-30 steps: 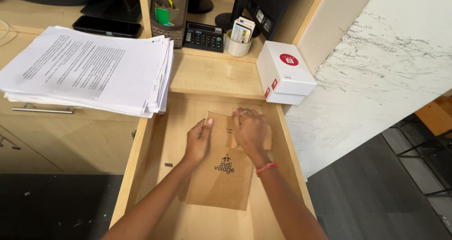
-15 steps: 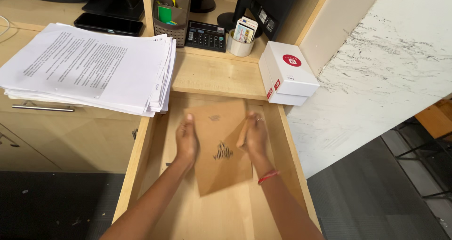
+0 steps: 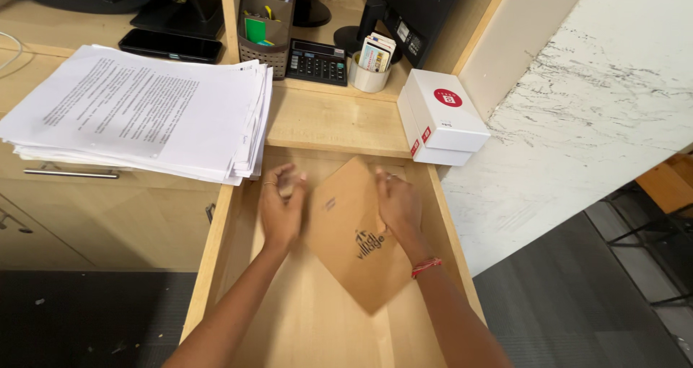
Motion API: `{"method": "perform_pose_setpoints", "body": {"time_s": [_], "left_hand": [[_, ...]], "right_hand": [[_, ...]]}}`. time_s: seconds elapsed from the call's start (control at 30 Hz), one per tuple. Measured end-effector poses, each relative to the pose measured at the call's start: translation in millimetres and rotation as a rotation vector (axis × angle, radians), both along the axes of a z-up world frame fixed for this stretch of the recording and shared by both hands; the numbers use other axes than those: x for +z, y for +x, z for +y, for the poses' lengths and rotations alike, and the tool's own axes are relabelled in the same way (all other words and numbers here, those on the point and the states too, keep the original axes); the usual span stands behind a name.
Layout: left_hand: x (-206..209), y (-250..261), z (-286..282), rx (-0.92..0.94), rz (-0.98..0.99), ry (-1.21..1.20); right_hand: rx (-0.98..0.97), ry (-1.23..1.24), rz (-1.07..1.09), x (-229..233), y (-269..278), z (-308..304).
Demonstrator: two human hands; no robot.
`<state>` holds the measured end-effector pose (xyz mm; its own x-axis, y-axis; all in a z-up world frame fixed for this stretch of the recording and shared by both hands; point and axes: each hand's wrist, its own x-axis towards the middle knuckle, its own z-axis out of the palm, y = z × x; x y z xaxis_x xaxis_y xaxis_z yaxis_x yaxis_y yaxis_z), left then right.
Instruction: The person organizes papers by removing items from a drawer and placing documents on top of a stack.
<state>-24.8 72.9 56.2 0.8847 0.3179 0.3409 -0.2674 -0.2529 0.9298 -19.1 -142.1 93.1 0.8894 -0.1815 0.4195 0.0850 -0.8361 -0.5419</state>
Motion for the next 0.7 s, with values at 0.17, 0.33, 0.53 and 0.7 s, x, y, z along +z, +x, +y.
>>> {"method": "perform_pose_setpoints", "body": {"time_s": [0.17,0.33,0.53,0.7], "left_hand": [[26.6,-18.8,-10.6,-0.092,0.145,0.351],[19.6,-18.9,-7.8,-0.383,0.343,-0.222],[10.7,-12.2,-8.1,-0.326,0.175,-0.333],[14.1,-7.2,4.7,-0.277,0.201,-0.353]], "right_hand": [[0.170,-0.264,0.085,10.1,-13.3,23.1],[0.209,-0.309,-0.011,6.6,-16.6,38.4],[0.232,-0.324,-0.153,6.1,-8.5,27.2],[0.129,-0.277,-0.087,-12.3,-3.7,-8.7]]}}
